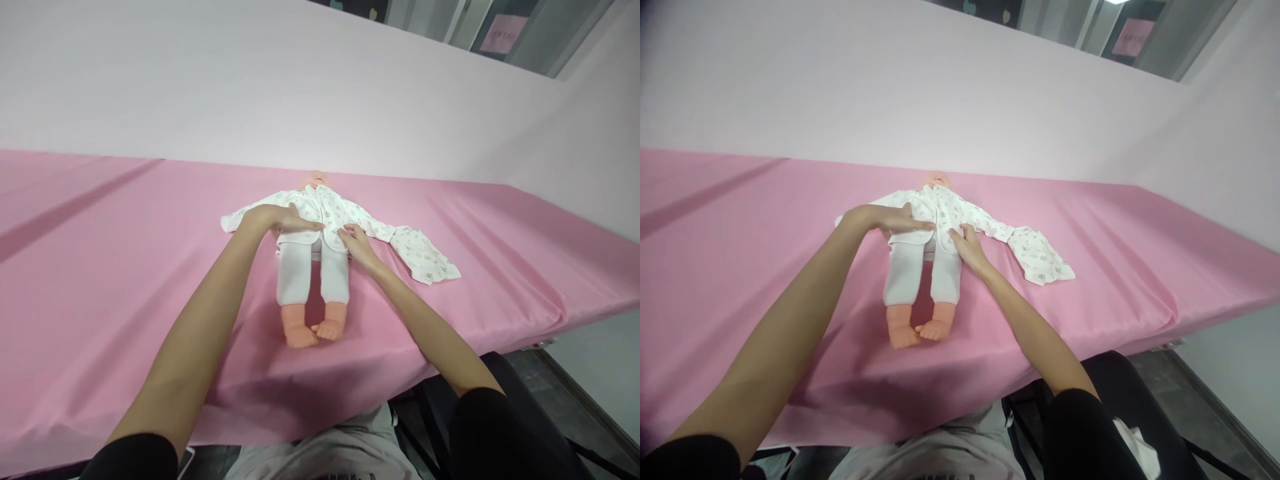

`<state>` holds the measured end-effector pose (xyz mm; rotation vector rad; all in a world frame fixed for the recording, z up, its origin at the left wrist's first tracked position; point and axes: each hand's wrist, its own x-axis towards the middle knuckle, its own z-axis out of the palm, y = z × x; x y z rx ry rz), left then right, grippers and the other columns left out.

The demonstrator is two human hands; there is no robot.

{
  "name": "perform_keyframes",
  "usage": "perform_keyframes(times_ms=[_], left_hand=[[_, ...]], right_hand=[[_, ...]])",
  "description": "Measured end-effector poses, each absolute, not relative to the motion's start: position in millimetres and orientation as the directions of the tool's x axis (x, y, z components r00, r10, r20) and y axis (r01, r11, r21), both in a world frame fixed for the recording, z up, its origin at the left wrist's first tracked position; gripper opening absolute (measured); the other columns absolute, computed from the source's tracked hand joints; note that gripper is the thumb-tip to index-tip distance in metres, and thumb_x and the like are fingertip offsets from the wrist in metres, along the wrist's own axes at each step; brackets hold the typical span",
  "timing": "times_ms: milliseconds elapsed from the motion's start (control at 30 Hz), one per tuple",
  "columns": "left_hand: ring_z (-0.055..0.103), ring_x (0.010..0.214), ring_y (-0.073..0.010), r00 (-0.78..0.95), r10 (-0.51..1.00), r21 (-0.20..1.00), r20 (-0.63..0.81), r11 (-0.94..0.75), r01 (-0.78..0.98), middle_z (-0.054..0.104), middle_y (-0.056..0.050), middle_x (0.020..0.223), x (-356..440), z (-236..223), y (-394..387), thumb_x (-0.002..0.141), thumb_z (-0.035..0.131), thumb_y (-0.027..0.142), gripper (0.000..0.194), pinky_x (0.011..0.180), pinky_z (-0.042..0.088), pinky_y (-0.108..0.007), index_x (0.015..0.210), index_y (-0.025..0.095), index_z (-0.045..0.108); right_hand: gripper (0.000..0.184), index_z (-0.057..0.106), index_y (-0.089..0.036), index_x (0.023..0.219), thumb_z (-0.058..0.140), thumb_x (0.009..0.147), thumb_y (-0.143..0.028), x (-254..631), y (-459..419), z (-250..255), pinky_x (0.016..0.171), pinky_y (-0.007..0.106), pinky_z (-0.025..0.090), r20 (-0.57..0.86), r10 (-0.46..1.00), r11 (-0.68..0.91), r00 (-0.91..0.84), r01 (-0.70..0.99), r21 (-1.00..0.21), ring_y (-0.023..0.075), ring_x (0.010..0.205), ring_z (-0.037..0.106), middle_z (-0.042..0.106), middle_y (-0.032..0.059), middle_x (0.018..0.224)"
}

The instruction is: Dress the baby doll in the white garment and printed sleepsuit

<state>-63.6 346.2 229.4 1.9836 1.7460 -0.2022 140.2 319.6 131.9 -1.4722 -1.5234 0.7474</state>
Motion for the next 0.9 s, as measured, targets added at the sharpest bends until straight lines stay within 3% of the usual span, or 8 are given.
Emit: perform_keyframes(times_ms=[67, 133, 200, 333, 433, 633, 800, 900], left_hand=[[0.063, 0.099, -0.0339, 0.197, 0.896, 0.277, -0.397, -0.088, 0.957, 0.04, -0.018, 0.142, -57, 231, 341, 0.066, 0.047, 0.072, 0.107, 0.087, 0.045, -0.043, 0.149, 0.02, 0.005], [0.064, 0.098, -0.0318, 0.219, 0.895, 0.286, -0.388, -0.109, 0.952, 0.037, -0.018, 0.144, -50, 232, 336, 0.068, 0.046, 0.071, 0.107, 0.091, 0.042, -0.043, 0.149, 0.02, -0.001], [0.066, 0.094, -0.0298, 0.236, 0.883, 0.294, -0.405, -0.118, 0.948, 0.044, -0.018, 0.139, -43, 231, 332, 0.068, 0.047, 0.07, 0.109, 0.092, 0.042, -0.042, 0.148, 0.02, -0.006], [0.068, 0.083, -0.0298, 0.231, 0.856, 0.245, -0.463, -0.126, 0.961, 0.069, -0.015, 0.103, -29, 227, 324, 0.065, 0.053, 0.068, 0.116, 0.086, 0.044, -0.043, 0.147, 0.017, -0.012], [0.066, 0.084, -0.033, 0.186, 0.893, 0.15, -0.41, -0.135, 0.979, 0.072, -0.014, 0.086, -17, 229, 313, 0.063, 0.058, 0.065, 0.118, 0.081, 0.046, -0.042, 0.147, 0.012, -0.007], [0.061, 0.099, -0.0347, 0.233, 0.954, 0.028, -0.189, -0.232, 0.972, 0.067, -0.021, 0.101, 9, 218, 296, 0.072, 0.056, 0.057, 0.107, 0.084, 0.045, -0.04, 0.147, 0.005, 0.001], [0.061, 0.098, -0.0394, 0.053, 0.992, -0.096, -0.114, -0.064, 0.993, 0.056, -0.029, 0.12, 26, 194, 300, 0.084, 0.046, 0.036, 0.084, 0.081, 0.045, -0.051, 0.147, 0.007, -0.001], [0.063, 0.095, -0.0359, 0.118, 0.99, -0.097, -0.078, -0.125, 0.987, 0.061, -0.027, 0.112, 24, 192, 303, 0.086, 0.042, 0.029, 0.077, 0.08, 0.047, -0.047, 0.147, 0.004, 0.004]], right_hand=[[0.052, 0.044, -0.02, 0.123, 0.049, 0.08, -0.049, 144, 325, 129, 0.078, 0.03, 0.048, 0.097, 0.993, 0.066, 0.07, 0.356, -0.932, 0.0193, 0.096, 0.059, 0.059, 0.0086, 0.113], [0.051, 0.045, -0.021, 0.122, 0.053, 0.078, -0.045, 147, 327, 129, 0.082, 0.029, 0.047, 0.149, 0.984, 0.111, 0.097, 0.321, -0.941, 0.0182, 0.101, 0.058, 0.057, 0.0077, 0.118], [0.049, 0.047, -0.022, 0.119, 0.057, 0.075, -0.04, 152, 328, 130, 0.086, 0.029, 0.046, 0.198, 0.973, 0.148, 0.117, 0.337, -0.93, 0.0183, 0.105, 0.056, 0.055, 0.0069, 0.122], [0.047, 0.048, -0.021, 0.119, 0.055, 0.075, -0.038, 159, 329, 129, 0.09, 0.032, 0.044, 0.243, 0.962, 0.17, 0.127, 0.422, -0.89, 0.0201, 0.111, 0.052, 0.054, 0.0074, 0.125], [0.045, 0.049, -0.02, 0.119, 0.053, 0.078, -0.037, 159, 326, 129, 0.096, 0.033, 0.039, 0.305, 0.946, 0.214, 0.111, 0.492, -0.844, 0.0195, 0.116, 0.049, 0.054, 0.0069, 0.126], [0.03, 0.06, -0.018, 0.105, 0.052, 0.081, -0.033, 150, 316, 133, 0.101, 0.036, 0.034, 0.563, 0.826, 0.395, -0.004, 0.717, -0.574, 0.0216, 0.113, 0.049, 0.059, 0.0086, 0.116], [0.029, 0.061, -0.017, 0.105, 0.055, 0.08, -0.029, 149, 314, 133, 0.102, 0.037, 0.033, 0.609, 0.768, 0.501, -0.197, 0.778, -0.38, 0.023, 0.114, 0.049, 0.058, 0.0101, 0.117], [0.031, 0.057, -0.016, 0.107, 0.056, 0.078, -0.027, 150, 318, 130, 0.097, 0.034, 0.037, 0.632, 0.742, 0.535, -0.221, 0.764, -0.361, 0.0227, 0.11, 0.051, 0.059, 0.0102, 0.114]])
